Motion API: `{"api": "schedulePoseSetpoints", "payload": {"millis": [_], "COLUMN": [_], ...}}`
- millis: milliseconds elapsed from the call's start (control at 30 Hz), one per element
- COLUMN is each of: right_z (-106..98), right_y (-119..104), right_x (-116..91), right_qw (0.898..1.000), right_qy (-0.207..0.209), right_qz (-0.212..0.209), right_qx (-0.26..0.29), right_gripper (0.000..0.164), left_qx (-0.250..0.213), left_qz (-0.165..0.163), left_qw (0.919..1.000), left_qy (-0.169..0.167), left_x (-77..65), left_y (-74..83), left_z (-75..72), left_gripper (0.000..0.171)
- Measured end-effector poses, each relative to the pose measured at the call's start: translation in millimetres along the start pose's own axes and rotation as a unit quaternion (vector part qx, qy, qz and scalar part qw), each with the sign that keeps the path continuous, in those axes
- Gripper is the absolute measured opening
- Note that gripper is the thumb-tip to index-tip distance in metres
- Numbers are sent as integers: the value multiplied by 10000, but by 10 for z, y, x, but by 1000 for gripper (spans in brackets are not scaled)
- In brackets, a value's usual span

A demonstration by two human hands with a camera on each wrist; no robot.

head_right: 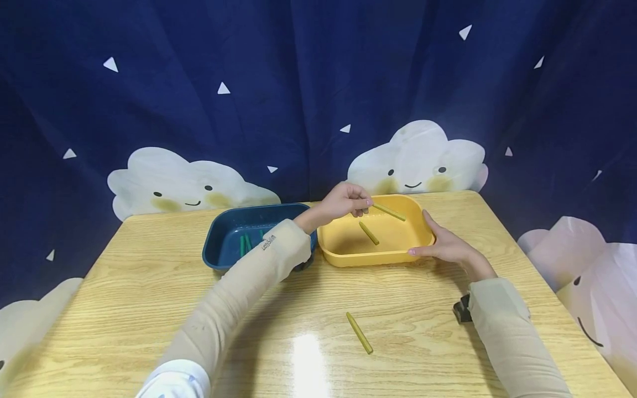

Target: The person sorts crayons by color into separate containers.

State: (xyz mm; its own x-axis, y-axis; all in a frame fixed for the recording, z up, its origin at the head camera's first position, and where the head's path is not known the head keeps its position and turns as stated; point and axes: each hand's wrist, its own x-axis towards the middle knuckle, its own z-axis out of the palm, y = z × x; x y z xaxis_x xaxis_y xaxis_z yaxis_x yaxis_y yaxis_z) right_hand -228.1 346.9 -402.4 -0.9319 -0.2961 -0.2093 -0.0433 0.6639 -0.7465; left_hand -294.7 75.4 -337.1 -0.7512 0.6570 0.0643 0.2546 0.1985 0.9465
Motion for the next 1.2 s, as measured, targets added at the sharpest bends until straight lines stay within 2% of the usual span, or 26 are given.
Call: {"api": "schedulePoseSetpoints", "payload": {"millis": [533, 700, 1033, 1200], "right_z": [-8, -16, -5, 5], "right_y": [-20, -8, 41, 23], "right_x": [62, 44, 8, 17], "right_qw": [10000, 10000, 9999, 10000], "right_qy": [-22, 9, 45, 81], "right_qz": [84, 76, 113, 23], "right_qx": [-10, 19, -17, -17], "right_gripper": [110, 110, 111, 111], "left_qx": [-61, -67, -144, -373], "left_qz": [135, 48, -166, -342], "left_qw": [9990, 9988, 9962, 9962], "left_qy": [422, 477, 838, 703], "left_x": [399, 505, 674, 707], "left_y": [36, 21, -161, -260], "left_z": [-91, -85, -21, 0], "left_gripper": [17, 17, 18, 16]}}
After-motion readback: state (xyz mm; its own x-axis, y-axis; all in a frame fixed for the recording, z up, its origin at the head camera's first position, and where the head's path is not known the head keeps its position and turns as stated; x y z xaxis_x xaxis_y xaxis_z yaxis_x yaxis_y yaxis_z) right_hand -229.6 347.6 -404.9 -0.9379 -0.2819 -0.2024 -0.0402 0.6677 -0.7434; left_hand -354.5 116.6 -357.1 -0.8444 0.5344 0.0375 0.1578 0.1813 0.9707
